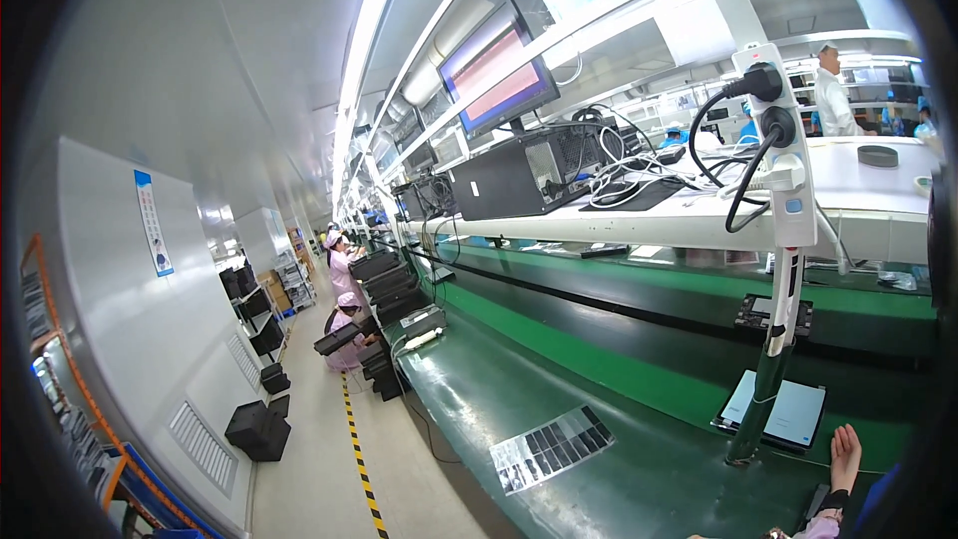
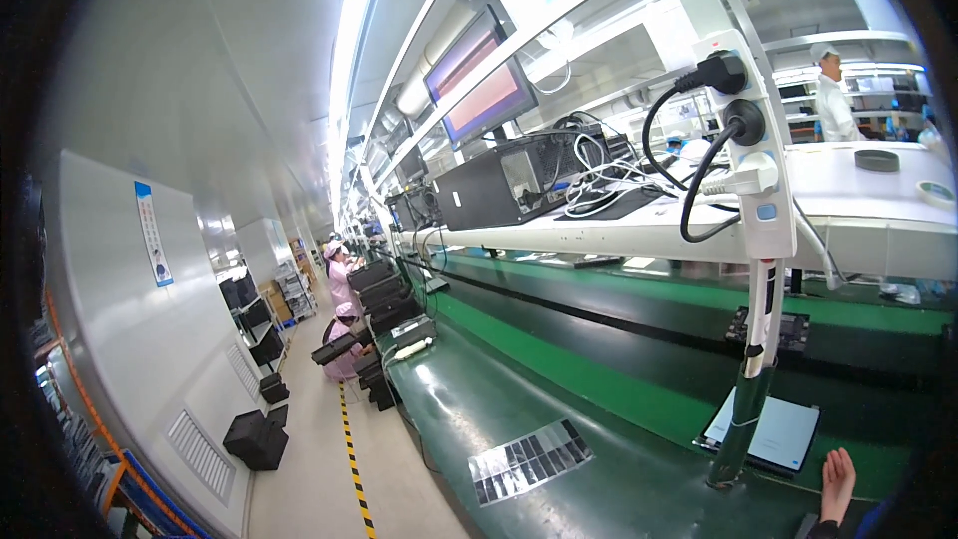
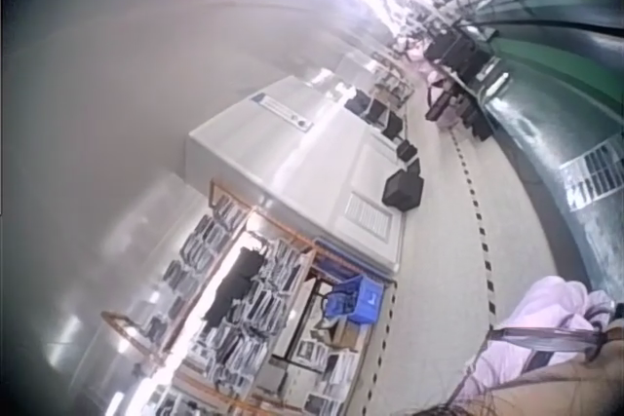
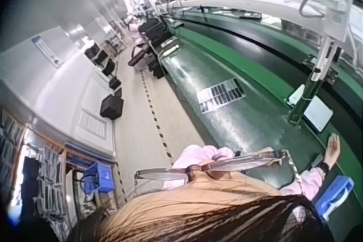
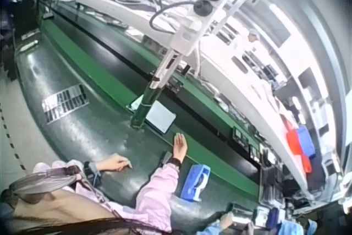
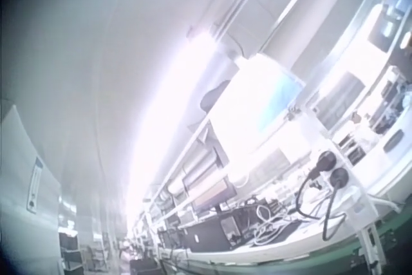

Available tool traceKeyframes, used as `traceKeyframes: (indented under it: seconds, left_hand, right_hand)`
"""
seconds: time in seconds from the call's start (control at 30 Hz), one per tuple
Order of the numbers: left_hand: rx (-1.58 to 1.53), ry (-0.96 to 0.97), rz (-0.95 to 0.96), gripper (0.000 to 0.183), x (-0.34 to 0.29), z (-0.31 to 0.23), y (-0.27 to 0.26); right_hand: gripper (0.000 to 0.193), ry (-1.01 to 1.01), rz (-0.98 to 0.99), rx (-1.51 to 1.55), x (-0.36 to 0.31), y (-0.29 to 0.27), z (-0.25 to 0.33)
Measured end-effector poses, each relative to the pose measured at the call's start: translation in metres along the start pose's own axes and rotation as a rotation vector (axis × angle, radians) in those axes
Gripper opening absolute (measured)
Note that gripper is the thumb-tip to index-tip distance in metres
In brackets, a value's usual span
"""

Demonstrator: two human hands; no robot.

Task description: Applying protective film and adhesive tape to tablet components on a factory assembly line.

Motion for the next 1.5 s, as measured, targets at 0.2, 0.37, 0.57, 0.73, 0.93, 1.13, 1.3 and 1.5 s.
traceKeyframes:
  seconds: [0.2, 0.37, 0.57, 0.73, 0.93, 1.13, 1.3, 1.5]
  left_hand:
    - [-0.062, 0.018, -0.063, 0.024, -0.002, -0.005, 0.001]
    - [-0.141, 0.045, -0.103, 0.027, 0.003, 0.006, 0.002]
    - [-0.090, -0.043, 0.084, 0.024, 0.008, 0.004, 0.016]
    - [-0.248, -0.094, -0.050, 0.023, 0.004, 0.040, 0.015]
    - [-0.136, -0.012, 0.298, 0.024, 0.045, 0.018, 0.024]
    - [-0.140, 0.051, 0.322, 0.024, 0.029, -0.005, 0.027]
    - [-0.200, 0.086, 0.071, 0.025, 0.006, -0.014, 0.008]
    - [-0.230, 0.068, -0.024, 0.026, -0.018, -0.038, 0.005]
  right_hand:
    - [0.041, -0.009, -0.043, -0.006, 0.004, 0.001, -0.005]
    - [0.040, 0.005, -0.139, 0.016, 0.006, 0.049, 0.011]
    - [0.027, -0.249, -0.131, 0.223, -0.039, 0.117, 0.099]
    - [0.016, -0.236, 0.078, 0.455, -0.082, 0.269, 0.147]
    - [0.027, -0.547, 0.430, 0.075, -0.149, 0.322, 0.162]
    - [0.064, -1.125, 0.300, -0.358, -0.239, 0.361, 0.181]
    - [0.086, -1.228, 0.552, -0.419, -0.239, 0.391, 0.188]
    - [0.110, -1.229, 0.756, -0.470, -0.262, 0.413, 0.191]
Point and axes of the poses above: each hand's wrist, its own x-axis towards the middle knuckle, its own y-axis out of the palm, z = x × y, the point moved 1 cm from there along x, towards the middle knuckle, and after that the axes turned 5 degrees about -y, right-handed, at the moved point
